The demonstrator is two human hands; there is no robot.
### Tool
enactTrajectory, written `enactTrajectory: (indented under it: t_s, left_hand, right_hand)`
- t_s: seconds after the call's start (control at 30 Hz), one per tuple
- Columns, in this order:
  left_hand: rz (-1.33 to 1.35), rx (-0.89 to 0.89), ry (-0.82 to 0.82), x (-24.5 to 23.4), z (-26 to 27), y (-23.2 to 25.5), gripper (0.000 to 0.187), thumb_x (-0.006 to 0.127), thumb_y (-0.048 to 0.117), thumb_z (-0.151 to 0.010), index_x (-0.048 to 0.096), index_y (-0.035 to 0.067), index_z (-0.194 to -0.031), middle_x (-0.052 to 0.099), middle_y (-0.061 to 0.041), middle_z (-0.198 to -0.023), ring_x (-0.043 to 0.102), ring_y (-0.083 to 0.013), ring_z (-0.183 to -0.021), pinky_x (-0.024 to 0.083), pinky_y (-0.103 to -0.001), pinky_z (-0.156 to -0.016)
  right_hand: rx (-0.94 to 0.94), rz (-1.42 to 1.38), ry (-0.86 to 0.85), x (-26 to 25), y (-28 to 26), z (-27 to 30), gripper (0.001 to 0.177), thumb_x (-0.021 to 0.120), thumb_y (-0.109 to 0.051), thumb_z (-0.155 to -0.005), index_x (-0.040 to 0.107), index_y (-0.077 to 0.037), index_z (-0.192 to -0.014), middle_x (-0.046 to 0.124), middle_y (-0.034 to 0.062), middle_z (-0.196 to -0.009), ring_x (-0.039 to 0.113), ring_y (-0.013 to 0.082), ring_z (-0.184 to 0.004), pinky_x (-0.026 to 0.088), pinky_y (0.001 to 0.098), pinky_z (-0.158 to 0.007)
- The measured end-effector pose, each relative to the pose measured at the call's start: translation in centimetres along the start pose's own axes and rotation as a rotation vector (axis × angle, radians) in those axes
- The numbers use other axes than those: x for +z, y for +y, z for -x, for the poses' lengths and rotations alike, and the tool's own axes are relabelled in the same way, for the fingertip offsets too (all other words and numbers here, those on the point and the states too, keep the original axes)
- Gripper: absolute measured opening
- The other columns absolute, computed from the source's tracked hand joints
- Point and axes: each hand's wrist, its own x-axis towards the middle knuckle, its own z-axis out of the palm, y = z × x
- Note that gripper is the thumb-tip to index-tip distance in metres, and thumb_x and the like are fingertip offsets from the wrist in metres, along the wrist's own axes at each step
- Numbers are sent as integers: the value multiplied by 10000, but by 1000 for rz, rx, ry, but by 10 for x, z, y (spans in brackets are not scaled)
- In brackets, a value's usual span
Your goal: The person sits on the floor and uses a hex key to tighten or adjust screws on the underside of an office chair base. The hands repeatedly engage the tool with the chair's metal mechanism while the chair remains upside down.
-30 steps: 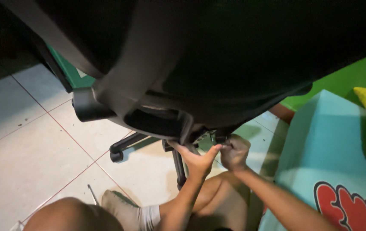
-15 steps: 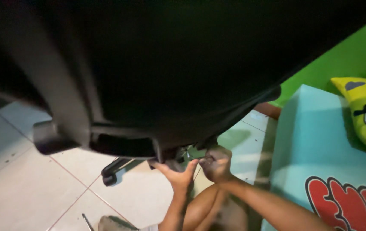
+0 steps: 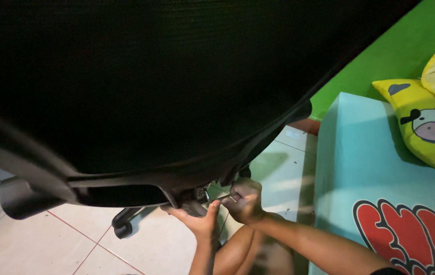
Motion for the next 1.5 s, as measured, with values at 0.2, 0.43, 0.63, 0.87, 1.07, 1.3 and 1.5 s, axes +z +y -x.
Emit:
enactTrajectory:
  t_s: [0.2,0.43,0.63,0.87,1.07,1.3,1.5]
  left_hand:
    - [47,83,-15,-2,-2,8,1490,944,376,-641,-81,-69,-1627,153,-281,-1671,216,-367,-1554,147,-444,-1278]
    - [163,58,-15,1,-1,10,1504,948,409,-665,-107,-65,-1626,153,-285,-1663,218,-368,-1540,157,-448,-1268]
    - [-86,81,1,-5,1,-16,1452,935,410,-603,20,-74,-1623,224,-274,-1647,241,-371,-1548,161,-456,-1282]
    - [57,146,-26,4,-3,-33,1325,846,397,-740,-4,-97,-1628,206,-278,-1672,239,-349,-1554,156,-433,-1283]
    - [365,-35,-23,7,-18,-13,742,733,186,-911,292,-75,-1447,487,-212,-1409,520,-269,-1263,413,-381,-1086]
    - [316,24,-48,16,-33,-6,322,718,105,-909,574,-43,-1156,705,-129,-1078,655,-196,-962,535,-337,-878]
    - [375,16,-88,17,-37,-3,337,696,103,-920,593,-36,-1209,715,-127,-1113,684,-199,-998,576,-353,-904]
  right_hand:
    - [-7,6,7,2,-2,0,618,746,-508,-914,396,-86,-628,410,61,-587,422,252,-502,319,375,-489]
    - [4,-28,30,8,-2,3,617,736,-519,-921,399,-92,-632,425,55,-588,448,248,-510,334,370,-499]
    - [-67,24,0,3,5,2,563,731,-476,-948,443,-101,-643,444,48,-597,463,253,-524,361,376,-518]
    - [-315,93,13,-13,20,-26,522,745,-447,-919,453,-133,-621,466,47,-574,504,266,-503,382,396,-496]
    - [-274,57,-82,-28,34,-29,495,735,-436,-935,483,-131,-638,471,35,-580,519,239,-514,407,379,-486]
    - [-313,262,-127,-51,55,-46,475,668,-395,-904,476,-175,-529,448,37,-532,463,249,-463,359,402,-462]
    - [-374,224,65,-124,34,-72,563,467,-469,-1071,405,-109,-641,373,49,-612,433,245,-530,307,382,-509]
